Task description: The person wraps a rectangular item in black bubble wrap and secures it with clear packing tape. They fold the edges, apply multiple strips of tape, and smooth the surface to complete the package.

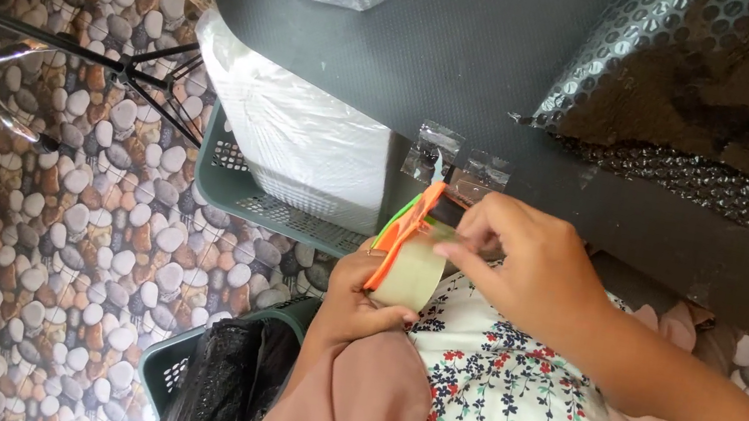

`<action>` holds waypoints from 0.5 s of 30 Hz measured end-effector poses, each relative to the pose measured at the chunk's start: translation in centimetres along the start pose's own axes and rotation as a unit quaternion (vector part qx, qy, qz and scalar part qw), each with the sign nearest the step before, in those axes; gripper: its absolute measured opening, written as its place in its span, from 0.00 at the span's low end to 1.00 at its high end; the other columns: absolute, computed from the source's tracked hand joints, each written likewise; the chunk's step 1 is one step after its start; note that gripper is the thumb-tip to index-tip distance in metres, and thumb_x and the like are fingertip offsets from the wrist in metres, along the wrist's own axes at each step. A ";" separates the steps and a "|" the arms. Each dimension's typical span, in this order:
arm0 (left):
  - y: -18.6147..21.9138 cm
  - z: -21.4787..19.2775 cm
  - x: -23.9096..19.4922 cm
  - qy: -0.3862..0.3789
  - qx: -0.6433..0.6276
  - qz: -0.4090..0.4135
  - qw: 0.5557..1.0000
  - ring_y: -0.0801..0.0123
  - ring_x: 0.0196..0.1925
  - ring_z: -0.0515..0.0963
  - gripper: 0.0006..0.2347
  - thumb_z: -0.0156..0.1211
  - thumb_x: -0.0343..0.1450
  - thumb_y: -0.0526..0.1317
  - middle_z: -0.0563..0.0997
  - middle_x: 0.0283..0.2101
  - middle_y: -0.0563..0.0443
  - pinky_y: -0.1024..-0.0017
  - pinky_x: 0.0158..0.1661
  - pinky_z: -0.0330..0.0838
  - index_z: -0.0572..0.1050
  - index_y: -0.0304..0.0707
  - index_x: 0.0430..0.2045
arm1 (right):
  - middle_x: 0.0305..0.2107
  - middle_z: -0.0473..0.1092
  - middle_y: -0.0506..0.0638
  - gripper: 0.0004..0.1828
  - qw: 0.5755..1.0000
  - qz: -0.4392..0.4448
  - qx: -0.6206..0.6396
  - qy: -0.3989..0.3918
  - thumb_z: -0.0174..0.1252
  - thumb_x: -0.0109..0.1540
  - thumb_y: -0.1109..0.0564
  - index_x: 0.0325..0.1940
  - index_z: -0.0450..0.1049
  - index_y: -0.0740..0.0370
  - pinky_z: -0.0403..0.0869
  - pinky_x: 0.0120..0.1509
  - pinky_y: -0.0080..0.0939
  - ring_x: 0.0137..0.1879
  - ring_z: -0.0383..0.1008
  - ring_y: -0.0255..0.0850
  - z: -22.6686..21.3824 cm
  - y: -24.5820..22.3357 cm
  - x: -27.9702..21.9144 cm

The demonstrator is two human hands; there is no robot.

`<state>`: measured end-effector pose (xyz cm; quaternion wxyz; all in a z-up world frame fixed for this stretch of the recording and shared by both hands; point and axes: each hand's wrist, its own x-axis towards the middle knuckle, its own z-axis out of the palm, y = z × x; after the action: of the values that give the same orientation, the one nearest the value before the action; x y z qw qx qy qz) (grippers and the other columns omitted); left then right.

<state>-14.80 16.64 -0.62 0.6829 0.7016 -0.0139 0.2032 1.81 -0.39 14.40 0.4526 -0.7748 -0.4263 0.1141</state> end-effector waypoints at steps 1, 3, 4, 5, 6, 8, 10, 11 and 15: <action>-0.4 -0.1 -0.2 -0.002 -0.002 0.000 1.000 0.54 0.28 0.83 0.17 0.82 0.57 0.48 0.83 0.25 0.47 0.62 0.45 0.70 0.81 0.33 0.23 | 0.25 0.77 0.52 0.12 1.000 0.002 -0.001 0.002 0.67 0.58 0.62 0.28 0.69 0.62 0.76 0.35 0.39 0.31 0.80 0.46 -0.2 0.1 0.1; -1.1 -0.3 -0.6 -0.007 0.020 0.030 0.999 0.55 0.27 0.83 0.15 0.80 0.60 0.48 0.82 0.23 0.48 0.62 0.45 0.68 0.81 0.36 0.21 | 0.21 0.76 0.52 0.10 0.994 0.058 0.089 -0.025 0.67 0.55 0.67 0.24 0.72 0.63 0.77 0.35 0.37 0.27 0.79 0.43 -0.7 0.2 0.3; 1.1 0.3 1.0 -0.008 0.020 0.032 0.999 0.55 0.27 0.83 0.15 0.80 0.60 0.48 0.82 0.23 0.48 0.62 0.45 0.68 0.81 0.36 0.21 | 0.21 0.76 0.52 0.10 0.994 0.058 0.088 -0.024 0.67 0.55 0.67 0.24 0.72 0.63 0.77 0.35 0.37 0.27 0.79 0.43 -1.0 0.6 0.1; 3.4 0.8 2.4 -0.008 0.009 0.046 0.999 0.59 0.27 0.82 0.15 0.78 0.63 0.48 0.82 0.24 0.48 0.64 0.46 0.68 0.80 0.36 0.23 | 0.20 0.77 0.51 0.09 0.990 0.073 0.118 -0.035 0.68 0.54 0.67 0.23 0.73 0.63 0.77 0.34 0.38 0.27 0.79 0.42 -1.4 0.9 -0.1; 5.7 1.4 3.8 -0.008 -0.001 0.061 0.998 0.62 0.28 0.82 0.14 0.75 0.65 0.47 0.81 0.25 0.48 0.65 0.47 0.68 0.79 0.36 0.24 | 0.19 0.77 0.51 0.09 0.984 0.087 0.149 -0.045 0.69 0.53 0.66 0.23 0.74 0.64 0.77 0.33 0.38 0.26 0.79 0.40 -1.7 1.2 -0.3; 0.5 0.9 0.8 -0.015 -0.003 0.063 0.998 0.57 0.26 0.82 0.14 0.78 0.62 0.46 0.81 0.23 0.47 0.63 0.46 0.69 0.79 0.35 0.22 | 0.18 0.77 0.51 0.09 0.983 0.098 0.149 -0.044 0.68 0.53 0.66 0.22 0.74 0.64 0.77 0.33 0.38 0.25 0.79 0.40 -2.5 0.6 -0.7; -1.4 0.6 -0.7 -0.023 -0.006 0.061 0.998 0.51 0.24 0.82 0.15 0.81 0.59 0.45 0.81 0.21 0.46 0.60 0.44 0.70 0.80 0.34 0.19 | 0.17 0.77 0.52 0.09 0.981 0.114 0.150 -0.042 0.68 0.53 0.66 0.21 0.75 0.64 0.77 0.32 0.38 0.25 0.79 0.40 -3.0 0.3 -1.0; -0.9 0.6 -0.5 -0.034 -0.007 0.044 0.998 0.52 0.24 0.81 0.15 0.81 0.59 0.46 0.81 0.21 0.47 0.59 0.44 0.71 0.80 0.34 0.19 | 0.17 0.77 0.52 0.08 0.982 0.110 0.145 -0.044 0.68 0.51 0.67 0.20 0.76 0.65 0.77 0.32 0.37 0.24 0.79 0.40 -3.3 0.3 -1.0; 5.3 1.2 2.4 -0.096 0.094 -0.038 0.990 0.68 0.22 0.60 0.20 0.69 0.67 0.50 0.62 0.18 0.57 0.68 0.39 0.62 0.62 0.41 0.16 | 0.18 0.73 0.42 0.17 0.994 0.058 0.079 -0.040 0.71 0.54 0.54 0.20 0.69 0.57 0.69 0.33 0.32 0.25 0.71 0.30 -4.5 -0.2 -2.2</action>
<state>-13.83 15.76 5.17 0.6166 0.7789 -0.0335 0.1095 2.86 -4.73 16.65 0.4876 -0.7551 -0.3879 0.2041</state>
